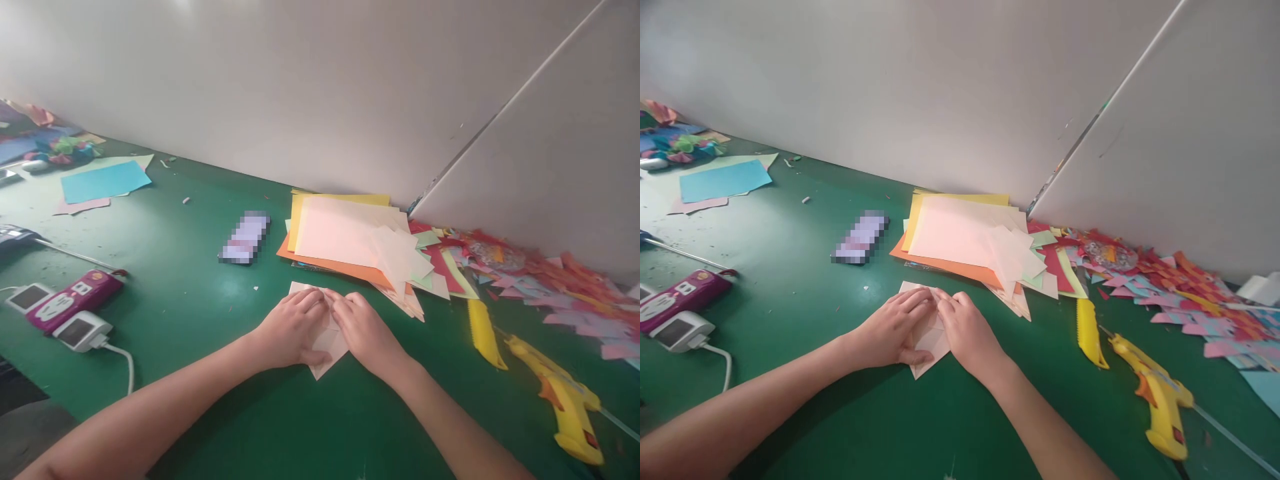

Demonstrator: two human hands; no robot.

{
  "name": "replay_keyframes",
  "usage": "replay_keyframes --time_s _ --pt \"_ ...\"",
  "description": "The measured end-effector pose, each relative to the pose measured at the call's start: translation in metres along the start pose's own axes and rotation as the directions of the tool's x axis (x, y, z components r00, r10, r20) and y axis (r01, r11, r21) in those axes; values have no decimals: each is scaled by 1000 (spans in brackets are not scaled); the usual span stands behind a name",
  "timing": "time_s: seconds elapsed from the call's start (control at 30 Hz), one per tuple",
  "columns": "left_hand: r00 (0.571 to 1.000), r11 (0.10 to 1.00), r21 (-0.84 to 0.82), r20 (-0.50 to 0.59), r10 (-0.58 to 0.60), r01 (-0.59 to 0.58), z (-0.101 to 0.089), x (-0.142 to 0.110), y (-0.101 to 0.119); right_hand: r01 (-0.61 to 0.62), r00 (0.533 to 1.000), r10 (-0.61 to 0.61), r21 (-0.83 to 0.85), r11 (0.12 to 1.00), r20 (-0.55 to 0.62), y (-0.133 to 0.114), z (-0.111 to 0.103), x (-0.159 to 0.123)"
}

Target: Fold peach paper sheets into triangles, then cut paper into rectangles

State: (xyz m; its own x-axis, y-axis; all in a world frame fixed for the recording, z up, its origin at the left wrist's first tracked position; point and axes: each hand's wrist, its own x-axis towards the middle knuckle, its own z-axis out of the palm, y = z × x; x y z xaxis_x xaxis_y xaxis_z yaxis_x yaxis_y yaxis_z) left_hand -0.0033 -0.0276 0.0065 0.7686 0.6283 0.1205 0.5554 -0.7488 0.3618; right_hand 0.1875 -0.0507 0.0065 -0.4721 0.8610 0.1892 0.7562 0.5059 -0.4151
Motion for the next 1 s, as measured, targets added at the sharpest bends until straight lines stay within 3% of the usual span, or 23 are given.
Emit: replay_keyframes --time_s 0.17,0.3,0.7,1.0 --pt "1000 1000 5 -6 -10 10 1 -1 0 -125 991 130 158 980 -21 7 -1 3" --pt "999 1000 -3 -31 -14 14 3 -1 1 -121 985 145 222 967 -97 11 -1 -1" --pt "998 1000 -14 -55 -5 4 9 -4 -3 38 998 -37 12 999 -54 5 2 -3" --pt "999 999 -18 -41 28 -29 3 -2 0 47 997 -49 -51 998 -56 5 9 -4"
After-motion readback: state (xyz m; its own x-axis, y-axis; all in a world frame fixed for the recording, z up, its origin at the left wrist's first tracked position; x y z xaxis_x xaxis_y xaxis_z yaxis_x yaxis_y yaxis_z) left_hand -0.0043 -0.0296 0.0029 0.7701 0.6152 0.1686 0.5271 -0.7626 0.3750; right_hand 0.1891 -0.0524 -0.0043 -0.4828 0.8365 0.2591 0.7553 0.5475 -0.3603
